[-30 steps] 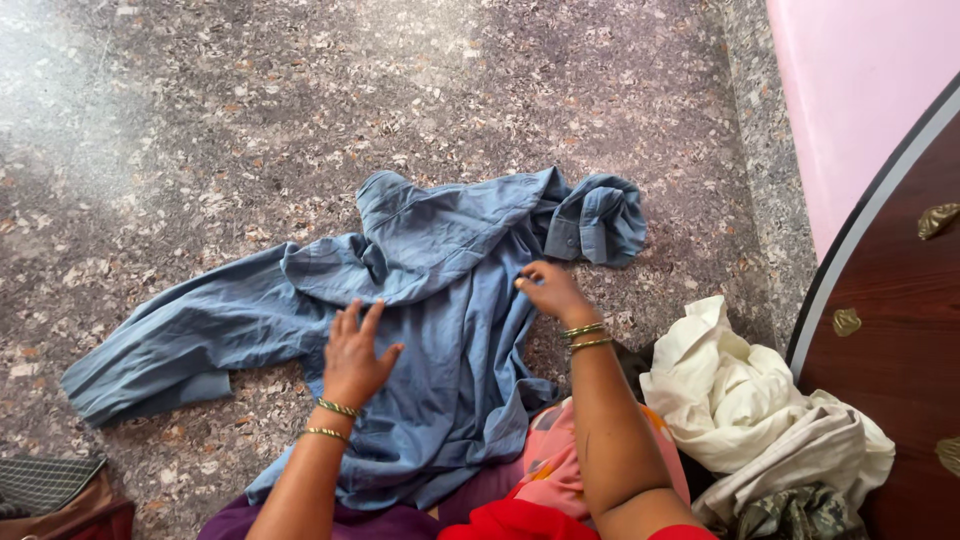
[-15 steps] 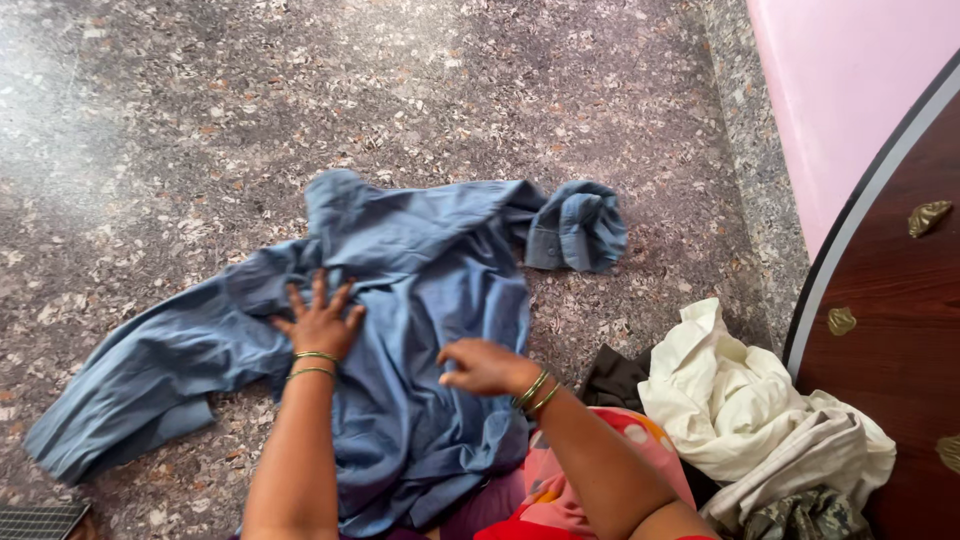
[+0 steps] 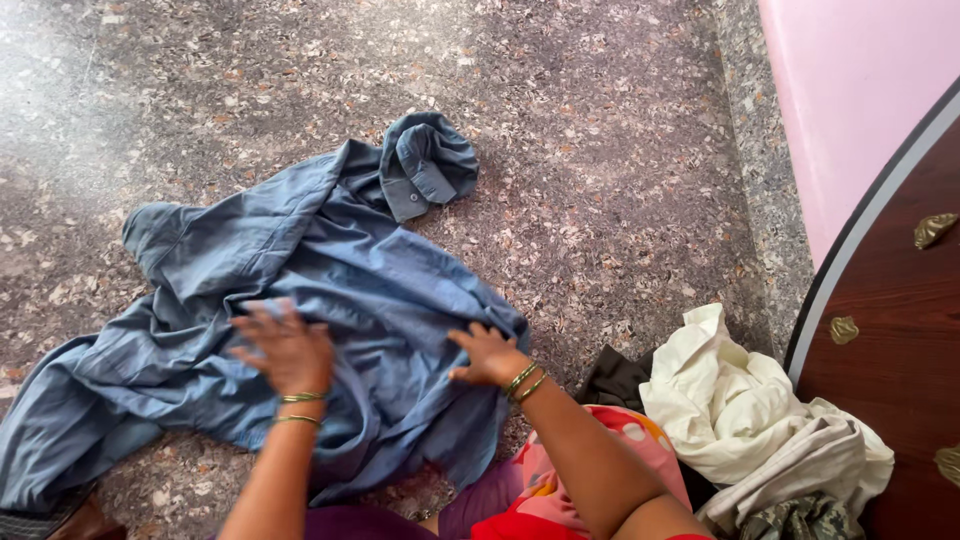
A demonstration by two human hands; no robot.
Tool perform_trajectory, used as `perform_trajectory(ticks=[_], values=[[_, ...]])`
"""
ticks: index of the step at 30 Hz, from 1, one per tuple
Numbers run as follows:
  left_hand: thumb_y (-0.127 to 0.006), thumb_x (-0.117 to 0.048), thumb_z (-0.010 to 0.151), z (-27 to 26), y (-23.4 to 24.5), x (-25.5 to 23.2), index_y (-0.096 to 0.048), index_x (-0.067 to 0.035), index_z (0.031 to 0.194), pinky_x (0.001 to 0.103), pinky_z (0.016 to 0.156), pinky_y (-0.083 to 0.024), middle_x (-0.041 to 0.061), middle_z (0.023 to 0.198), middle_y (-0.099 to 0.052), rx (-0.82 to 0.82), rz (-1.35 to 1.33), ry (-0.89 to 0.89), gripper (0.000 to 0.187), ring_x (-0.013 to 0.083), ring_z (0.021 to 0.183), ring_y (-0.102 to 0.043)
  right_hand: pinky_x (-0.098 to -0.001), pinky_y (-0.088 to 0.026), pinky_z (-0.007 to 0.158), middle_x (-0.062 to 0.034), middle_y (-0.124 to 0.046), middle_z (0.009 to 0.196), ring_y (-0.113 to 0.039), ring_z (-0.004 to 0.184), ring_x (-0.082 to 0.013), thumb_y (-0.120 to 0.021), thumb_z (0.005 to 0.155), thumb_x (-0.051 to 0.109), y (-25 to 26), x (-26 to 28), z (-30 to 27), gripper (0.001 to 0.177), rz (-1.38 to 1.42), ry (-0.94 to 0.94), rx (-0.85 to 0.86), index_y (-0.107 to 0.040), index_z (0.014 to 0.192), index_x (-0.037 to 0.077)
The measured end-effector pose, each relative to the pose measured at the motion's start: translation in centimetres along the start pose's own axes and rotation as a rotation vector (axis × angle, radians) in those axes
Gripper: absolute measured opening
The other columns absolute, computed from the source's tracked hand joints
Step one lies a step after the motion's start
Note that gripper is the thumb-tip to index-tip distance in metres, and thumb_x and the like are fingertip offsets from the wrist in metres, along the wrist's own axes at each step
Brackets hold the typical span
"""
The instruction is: The person unfolds a button-down shirt on the floor, buttons the front by hand, and then folds the body and sleeves of the shirt into a rectangle.
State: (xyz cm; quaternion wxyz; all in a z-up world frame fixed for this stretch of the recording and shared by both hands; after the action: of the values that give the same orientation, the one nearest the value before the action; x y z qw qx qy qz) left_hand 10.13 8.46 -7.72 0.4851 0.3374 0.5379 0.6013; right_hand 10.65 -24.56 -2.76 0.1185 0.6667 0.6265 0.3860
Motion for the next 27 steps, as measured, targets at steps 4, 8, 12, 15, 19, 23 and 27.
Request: perform_trajectory(ticks=[4, 8, 12, 15, 19, 23, 27], values=[[-0.061, -0.054, 0.091, -7.6, 1.1, -12.5, -0.039, -0.026, 0.153, 0.073, 0.118, -0.006, 0.016, 0.168, -0.016, 0.335, -0.152, -0.366, 0.072, 0.0422, 0.156, -0.011, -0.0716, -0.011, 0.12, -0.0075, -0.013, 0.171, -0.011, 0.156, -0.0427, -0.07, 0.087, 0.057, 3.4, -3.8, 1.1, 0.09, 0.008, -0.3, -0.129, -0.024, 0.161, 0.034], [-0.059, -0.057, 0.091, -13.5, 2.5, -22.0, -0.03, -0.032, 0.157, 0.072, 0.116, -0.004, 0.017, 0.168, -0.013, 0.639, -0.282, -0.545, 0.076, 0.0434, 0.155, -0.008, -0.0704, -0.012, 0.119, -0.0083, 0.001, 0.172, -0.001, 0.157, -0.0385, -0.066, 0.091, 0.051, 7.1, -8.5, 0.3, 0.091, 0.157, -0.506, -0.349, -0.013, 0.164, 0.035], [-0.057, -0.048, 0.097, -16.1, 4.7, -26.4, -0.038, -0.027, 0.159, 0.065, 0.119, -0.022, 0.02, 0.165, -0.029, 0.855, -0.822, -0.678, 0.069, 0.0412, 0.146, -0.033, -0.0653, -0.024, 0.116, -0.0163, -0.008, 0.171, -0.01, 0.155, -0.0415, -0.066, 0.091, 0.048, 8.6, -9.7, -1.2, 0.083, 0.059, -0.431, -0.746, -0.026, 0.161, 0.028], [-0.063, -0.041, 0.096, -16.3, 6.6, -26.1, -0.056, -0.019, 0.141, 0.063, 0.117, -0.027, 0.012, 0.15, -0.053, 0.832, -0.779, -0.711, 0.05, 0.0328, 0.141, -0.047, -0.0588, -0.03, 0.117, -0.0173, -0.019, 0.168, -0.019, 0.154, -0.0414, -0.069, 0.089, 0.048, 8.0, -10.4, -1.4, 0.08, 0.142, -0.333, -0.71, -0.036, 0.157, 0.024], [-0.076, -0.025, 0.082, -7.9, 8.2, -19.1, -0.068, -0.014, 0.118, 0.053, 0.094, -0.046, 0.01, 0.116, -0.07, 0.279, -0.657, -0.591, 0.039, 0.0335, 0.106, -0.065, -0.0464, -0.039, 0.118, -0.0207, -0.036, 0.16, -0.041, 0.145, -0.0411, -0.07, 0.088, 0.05, 7.5, -11.7, -1.2, 0.075, 0.235, -0.321, -0.523, -0.048, 0.151, 0.016], [-0.069, -0.041, 0.089, -0.5, 6.8, -9.4, -0.058, -0.014, 0.136, 0.054, 0.1, -0.042, 0.017, 0.136, -0.058, 0.131, -0.312, -0.365, 0.055, 0.039, 0.126, -0.055, -0.0458, -0.045, 0.107, -0.0218, -0.051, 0.145, -0.054, 0.13, -0.0403, -0.071, 0.085, 0.046, 6.9, -9.7, -1.4, 0.069, 0.279, -0.218, -0.53, -0.053, 0.143, 0.012], [-0.053, -0.062, 0.091, 0.1, 1.7, -1.0, -0.031, -0.039, 0.157, 0.069, 0.117, -0.014, 0.006, 0.168, -0.021, 0.463, -0.08, -0.107, 0.073, 0.0376, 0.154, -0.015, -0.0463, -0.062, 0.067, -0.0156, -0.07, 0.078, -0.075, 0.069, -0.0337, -0.07, 0.088, 0.052, 5.2, -5.6, -1.6, 0.057, 0.414, -0.236, -0.145, -0.067, 0.097, -0.004]])
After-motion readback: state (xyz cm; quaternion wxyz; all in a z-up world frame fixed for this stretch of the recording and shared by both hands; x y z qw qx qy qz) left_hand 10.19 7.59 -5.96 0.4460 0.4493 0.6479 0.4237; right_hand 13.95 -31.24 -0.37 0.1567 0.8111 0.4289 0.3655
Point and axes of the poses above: each hand's wrist, its own z-axis towards the middle knuckle, its own y-axis out of the back of the hand, x = y × z, the point moved 3 cm from there along z, towards the middle knuckle
